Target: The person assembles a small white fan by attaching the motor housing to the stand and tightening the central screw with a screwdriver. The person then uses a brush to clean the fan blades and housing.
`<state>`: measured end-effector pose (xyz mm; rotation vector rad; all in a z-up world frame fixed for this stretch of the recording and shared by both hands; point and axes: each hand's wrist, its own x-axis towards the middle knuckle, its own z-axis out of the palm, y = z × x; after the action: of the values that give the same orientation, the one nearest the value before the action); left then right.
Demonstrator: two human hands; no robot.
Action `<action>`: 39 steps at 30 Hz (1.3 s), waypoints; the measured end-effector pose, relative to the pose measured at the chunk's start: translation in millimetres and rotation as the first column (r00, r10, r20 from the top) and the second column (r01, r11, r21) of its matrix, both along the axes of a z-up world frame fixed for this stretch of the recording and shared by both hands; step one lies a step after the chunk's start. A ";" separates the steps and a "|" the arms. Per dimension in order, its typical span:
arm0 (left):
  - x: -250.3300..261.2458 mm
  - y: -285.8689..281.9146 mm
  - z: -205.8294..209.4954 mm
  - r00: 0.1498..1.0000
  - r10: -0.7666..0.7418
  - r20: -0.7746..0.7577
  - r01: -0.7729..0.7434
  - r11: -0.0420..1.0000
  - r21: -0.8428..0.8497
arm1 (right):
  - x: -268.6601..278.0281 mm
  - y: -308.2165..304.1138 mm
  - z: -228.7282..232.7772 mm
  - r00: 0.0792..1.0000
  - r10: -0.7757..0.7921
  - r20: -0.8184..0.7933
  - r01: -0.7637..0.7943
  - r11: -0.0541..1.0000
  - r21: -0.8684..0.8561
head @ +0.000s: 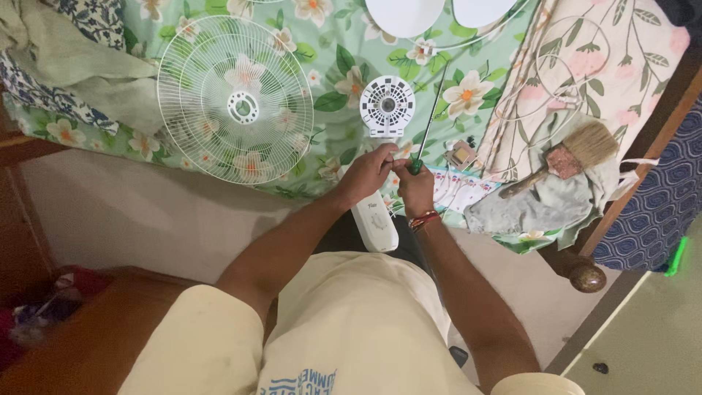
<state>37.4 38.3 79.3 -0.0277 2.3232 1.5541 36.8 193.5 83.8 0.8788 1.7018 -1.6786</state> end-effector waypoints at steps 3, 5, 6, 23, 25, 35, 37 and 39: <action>-2.9 -1.1 -3.2 1.000 0.002 0.003 -0.002 1.000 -0.010 | -2.3 -1.4 -6.1 0.999 -0.044 0.010 0.045 0.995 -0.092; -5.1 -0.8 -6.7 1.000 0.024 -0.006 -0.024 1.000 0.005 | -4.6 -2.7 -12.5 0.999 -0.044 0.013 0.044 0.998 -0.045; -5.7 -1.1 -8.5 0.999 0.047 -0.016 -0.047 0.999 0.013 | -5.7 -4.0 -16.0 0.999 -0.044 0.014 0.044 0.999 -0.022; -22.3 -11.8 -55.8 0.952 0.305 -0.008 -0.303 0.944 -0.131 | -54.8 -22.9 -82.3 0.961 0.015 -0.276 0.024 0.990 0.138; -27.0 -9.1 -61.9 0.949 0.314 -0.036 -0.316 0.934 -0.165 | -53.8 -23.9 -87.5 0.934 0.126 -0.336 -0.040 0.967 0.250; -38.7 -2.1 -73.2 0.935 0.345 -0.083 -0.355 0.915 -0.190 | -58.0 -36.6 -77.1 0.937 0.210 -0.281 -0.126 0.949 0.289; -39.6 -1.7 -72.1 0.939 0.331 -0.091 -0.343 0.915 -0.210 | -59.7 -36.9 -74.3 0.934 0.225 -0.278 -0.136 0.942 0.306; -40.9 -0.8 -70.7 0.941 0.323 -0.100 -0.337 0.916 -0.216 | -61.3 -36.5 -72.7 0.925 0.235 -0.299 -0.135 0.939 0.318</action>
<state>-3.5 37.5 8.7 -0.4590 2.6438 1.4334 -24.5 157.0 11.2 0.5512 2.2319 -1.5332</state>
